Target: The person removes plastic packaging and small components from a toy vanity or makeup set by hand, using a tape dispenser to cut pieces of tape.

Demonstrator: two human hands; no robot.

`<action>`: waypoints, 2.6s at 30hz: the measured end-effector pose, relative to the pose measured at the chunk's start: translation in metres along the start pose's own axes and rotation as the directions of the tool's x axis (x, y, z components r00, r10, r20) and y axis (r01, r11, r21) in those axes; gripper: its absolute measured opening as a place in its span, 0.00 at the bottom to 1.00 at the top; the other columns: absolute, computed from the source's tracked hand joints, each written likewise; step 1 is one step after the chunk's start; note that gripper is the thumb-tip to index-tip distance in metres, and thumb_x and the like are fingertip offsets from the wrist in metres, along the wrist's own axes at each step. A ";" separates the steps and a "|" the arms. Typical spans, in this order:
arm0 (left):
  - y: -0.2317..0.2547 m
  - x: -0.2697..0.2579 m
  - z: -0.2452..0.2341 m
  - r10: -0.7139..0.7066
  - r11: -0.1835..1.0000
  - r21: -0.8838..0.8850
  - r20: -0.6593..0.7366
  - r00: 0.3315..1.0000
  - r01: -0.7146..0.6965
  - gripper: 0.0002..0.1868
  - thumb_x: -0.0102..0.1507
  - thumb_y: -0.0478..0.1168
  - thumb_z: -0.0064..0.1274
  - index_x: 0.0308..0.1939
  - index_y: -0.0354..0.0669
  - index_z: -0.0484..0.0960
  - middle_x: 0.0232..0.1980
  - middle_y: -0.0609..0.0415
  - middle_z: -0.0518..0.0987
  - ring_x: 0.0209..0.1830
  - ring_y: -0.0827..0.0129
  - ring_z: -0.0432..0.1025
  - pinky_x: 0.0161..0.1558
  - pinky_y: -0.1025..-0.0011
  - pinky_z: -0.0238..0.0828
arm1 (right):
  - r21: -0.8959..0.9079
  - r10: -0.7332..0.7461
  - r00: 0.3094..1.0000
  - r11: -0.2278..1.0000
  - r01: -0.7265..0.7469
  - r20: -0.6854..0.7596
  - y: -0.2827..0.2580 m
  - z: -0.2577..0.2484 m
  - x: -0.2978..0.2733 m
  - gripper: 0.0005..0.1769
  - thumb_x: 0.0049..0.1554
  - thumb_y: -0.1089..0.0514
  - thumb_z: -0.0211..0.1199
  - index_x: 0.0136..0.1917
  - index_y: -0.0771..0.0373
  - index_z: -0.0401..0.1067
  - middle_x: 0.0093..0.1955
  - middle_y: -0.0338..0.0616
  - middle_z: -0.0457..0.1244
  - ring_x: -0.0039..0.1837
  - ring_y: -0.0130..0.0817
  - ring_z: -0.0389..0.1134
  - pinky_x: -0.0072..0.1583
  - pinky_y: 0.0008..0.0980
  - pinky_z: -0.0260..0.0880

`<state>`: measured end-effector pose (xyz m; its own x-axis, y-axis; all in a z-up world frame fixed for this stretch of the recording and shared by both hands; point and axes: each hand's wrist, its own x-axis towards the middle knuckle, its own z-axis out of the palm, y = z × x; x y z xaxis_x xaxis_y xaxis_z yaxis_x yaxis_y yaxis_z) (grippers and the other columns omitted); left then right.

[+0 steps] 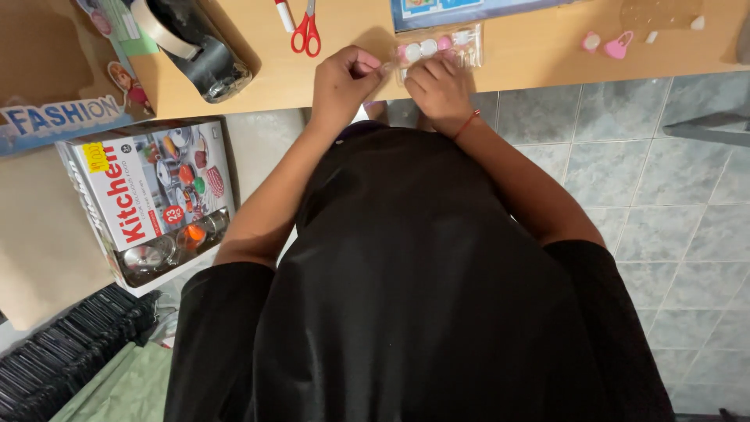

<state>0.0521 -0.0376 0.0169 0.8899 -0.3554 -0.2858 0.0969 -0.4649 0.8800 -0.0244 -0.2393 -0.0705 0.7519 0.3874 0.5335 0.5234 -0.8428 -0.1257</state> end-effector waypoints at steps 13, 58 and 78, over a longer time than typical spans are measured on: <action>0.013 -0.004 0.005 0.063 0.998 -0.008 0.079 0.995 -0.063 0.05 0.62 0.33 0.58 0.40 0.48 0.85 0.32 0.64 0.84 0.31 0.80 0.75 0.38 0.80 0.71 | 0.388 0.427 0.888 0.799 -0.460 0.172 -0.017 -0.005 0.016 0.29 0.51 0.49 0.83 0.57 0.61 0.70 0.57 0.44 0.65 0.57 0.42 0.65 0.60 0.41 0.61; 0.073 -0.039 -0.035 0.266 0.961 -0.096 0.050 0.963 -0.260 0.07 0.63 0.27 0.55 0.36 0.44 0.81 0.34 0.60 0.80 0.34 0.77 0.72 0.42 0.79 0.69 | 0.778 0.356 0.695 -0.356 -0.517 0.625 -0.011 -0.048 0.031 0.23 0.72 0.55 0.48 0.75 0.69 0.58 0.71 0.53 0.60 0.68 0.40 0.66 0.71 0.36 0.71; -0.043 -0.091 0.048 -0.091 0.955 -0.298 -0.287 0.954 0.001 0.02 0.65 0.35 0.60 0.40 0.48 0.83 0.34 0.63 0.82 0.33 0.80 0.74 0.39 0.80 0.72 | 0.472 0.426 0.801 0.652 -0.594 0.420 0.005 -0.035 0.009 0.06 0.55 0.71 0.71 0.42 0.63 0.80 0.37 0.41 0.70 0.40 0.29 0.70 0.46 0.26 0.69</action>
<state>-0.0545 -0.0244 -0.0132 0.9677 -0.0642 -0.2438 0.2266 -0.2025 0.9527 -0.0290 -0.2529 -0.0370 0.9938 0.1087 0.0228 0.0842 -0.6034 -0.7930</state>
